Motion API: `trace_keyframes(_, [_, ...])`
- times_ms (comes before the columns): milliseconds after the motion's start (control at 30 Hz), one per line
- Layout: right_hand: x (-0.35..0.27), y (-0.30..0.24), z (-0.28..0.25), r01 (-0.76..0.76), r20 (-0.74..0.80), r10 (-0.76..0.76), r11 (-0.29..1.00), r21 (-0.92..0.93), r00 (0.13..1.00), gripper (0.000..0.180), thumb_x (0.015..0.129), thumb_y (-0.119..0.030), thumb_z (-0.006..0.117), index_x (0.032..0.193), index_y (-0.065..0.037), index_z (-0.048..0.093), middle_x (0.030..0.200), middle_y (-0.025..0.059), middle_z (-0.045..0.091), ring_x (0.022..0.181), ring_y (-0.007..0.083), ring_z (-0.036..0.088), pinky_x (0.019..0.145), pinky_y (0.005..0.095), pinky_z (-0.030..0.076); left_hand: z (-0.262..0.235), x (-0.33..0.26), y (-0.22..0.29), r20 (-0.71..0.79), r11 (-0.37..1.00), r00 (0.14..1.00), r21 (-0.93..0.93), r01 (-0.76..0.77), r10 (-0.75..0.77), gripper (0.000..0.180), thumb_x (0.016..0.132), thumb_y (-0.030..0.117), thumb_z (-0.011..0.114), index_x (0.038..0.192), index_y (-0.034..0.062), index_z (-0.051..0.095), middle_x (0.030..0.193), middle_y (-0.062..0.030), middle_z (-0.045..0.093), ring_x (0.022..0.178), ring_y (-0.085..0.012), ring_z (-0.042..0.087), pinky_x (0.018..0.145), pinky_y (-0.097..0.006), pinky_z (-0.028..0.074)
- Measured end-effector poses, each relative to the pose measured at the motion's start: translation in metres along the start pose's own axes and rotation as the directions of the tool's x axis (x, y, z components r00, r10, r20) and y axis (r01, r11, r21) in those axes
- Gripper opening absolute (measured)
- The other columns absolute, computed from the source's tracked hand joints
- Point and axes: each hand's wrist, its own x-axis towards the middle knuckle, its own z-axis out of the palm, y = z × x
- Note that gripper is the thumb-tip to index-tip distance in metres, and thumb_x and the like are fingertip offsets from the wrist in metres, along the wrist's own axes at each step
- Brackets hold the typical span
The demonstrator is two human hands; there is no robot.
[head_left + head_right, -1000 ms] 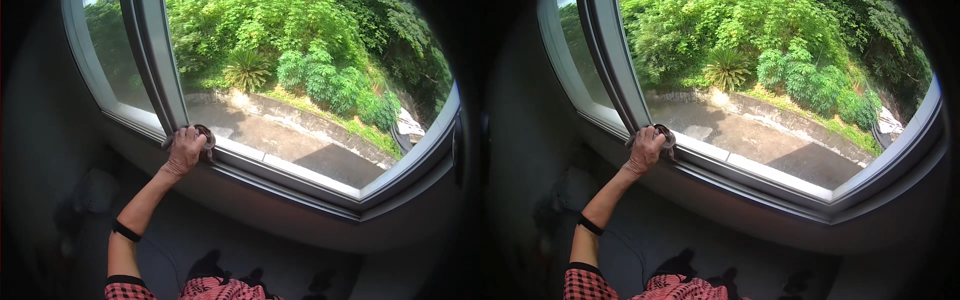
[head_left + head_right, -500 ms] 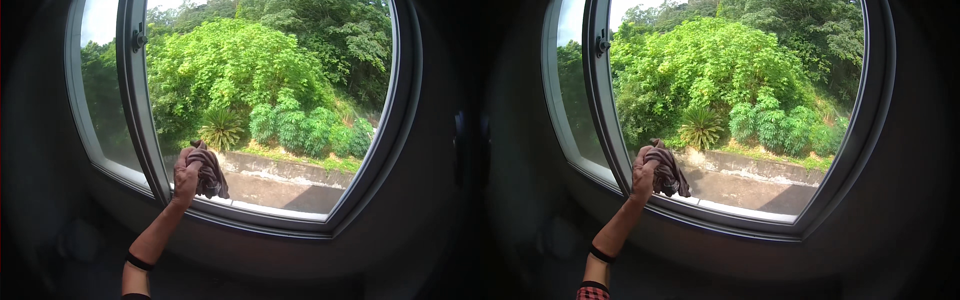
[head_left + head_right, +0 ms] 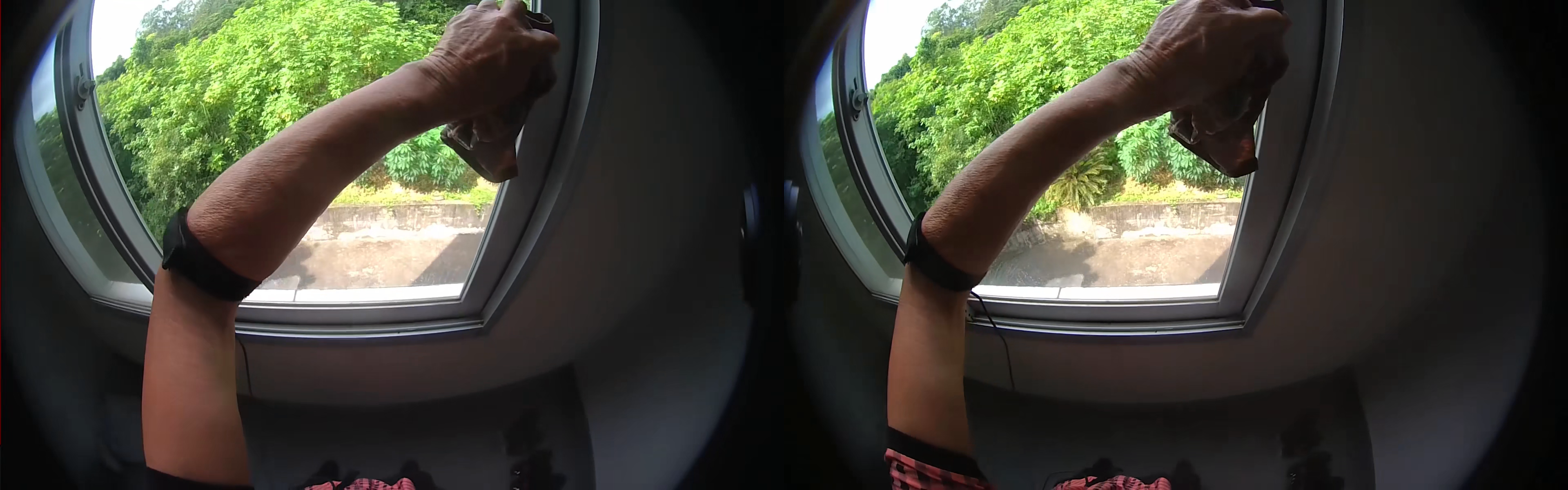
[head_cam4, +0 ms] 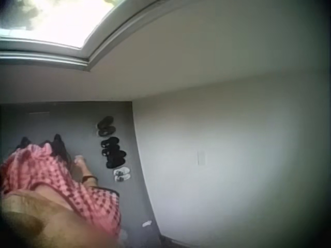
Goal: Wiping a window pane, handle, and tracks using a wet cloth.
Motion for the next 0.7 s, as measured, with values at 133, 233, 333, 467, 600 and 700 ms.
trace_keyframes(133, [-0.031,0.009,0.014,0.093,0.004,-0.097,0.947,-0.308,0.995,0.041,0.087,-0.046,0.056,0.111,-0.013,0.062,0.090,0.0056,0.062,0.087,0.0226,0.055,0.078,0.0462,0.042,-0.013,-0.071,0.015,0.036,0.989,0.991,0.068,-0.131,0.129,0.012,0.080,0.030,0.070,0.091,0.0242,0.068,0.098,-0.0129,0.053,0.086,-0.0264,0.057,0.072,-0.039,0.052])
trace_keyframes(233, [-0.067,-0.017,0.024,0.159,0.024,-0.175,0.824,-0.543,0.984,0.035,0.088,-0.040,0.056,0.106,-0.010,0.063,0.084,0.0062,0.063,0.078,0.0216,0.056,0.070,0.0425,0.044,-0.045,-0.184,0.033,0.227,0.997,0.972,-0.050,-0.053,0.063,0.013,0.075,0.020,0.068,0.086,0.0195,0.059,0.096,-0.0113,0.046,0.090,-0.0258,0.053,0.072,-0.040,0.049])
trace_keyframes(333, [-0.089,-0.037,0.033,0.183,0.062,-0.196,0.690,-0.701,0.979,0.030,0.088,-0.033,0.055,0.101,-0.008,0.063,0.079,0.0068,0.063,0.069,0.0205,0.057,0.061,0.0387,0.045,-0.095,-0.303,0.046,0.511,0.987,0.854,-0.053,0.148,-0.101,0.019,0.072,0.018,0.067,0.089,0.0156,0.060,0.101,-0.0124,0.046,0.099,-0.0321,0.051,0.083,-0.045,0.046])
trace_keyframes(467, [-0.116,-0.043,0.044,0.142,0.050,-0.163,0.615,-0.775,0.985,0.023,0.088,-0.025,0.054,0.094,-0.005,0.064,0.072,0.0076,0.064,0.057,0.0191,0.059,0.050,0.0338,0.047,-0.175,-0.408,0.046,0.479,0.800,0.665,0.153,0.580,-0.573,0.026,0.073,0.003,0.057,0.098,0.0100,0.062,0.100,-0.0142,0.052,0.091,-0.0331,0.055,0.081,-0.041,0.047])
trace_keyframes(600, [-0.137,-0.050,0.055,0.074,-0.003,-0.115,0.656,-0.751,0.993,0.022,0.088,-0.022,0.053,0.091,-0.004,0.065,0.066,0.0074,0.064,0.051,0.0185,0.058,0.045,0.0322,0.048,-0.250,-0.492,0.018,0.136,0.207,0.198,0.057,0.977,-0.971,0.041,0.076,-0.007,0.044,0.112,0.0058,0.059,0.108,-0.0101,0.057,0.095,-0.0247,0.058,0.085,-0.032,0.048])
trace_keyframes(700, [-0.140,-0.040,0.054,0.277,0.102,-0.304,0.616,-0.737,0.947,0.021,0.086,-0.021,0.054,0.085,-0.004,0.067,0.062,0.0078,0.063,0.053,0.0196,0.058,0.047,0.0351,0.047,-0.267,-0.509,0.004,0.071,-0.040,-0.009,-0.447,0.894,-0.997,0.039,0.085,-0.006,0.040,0.122,0.0013,0.053,0.119,-0.0042,0.054,0.104,-0.0132,0.055,0.091,-0.028,0.046])
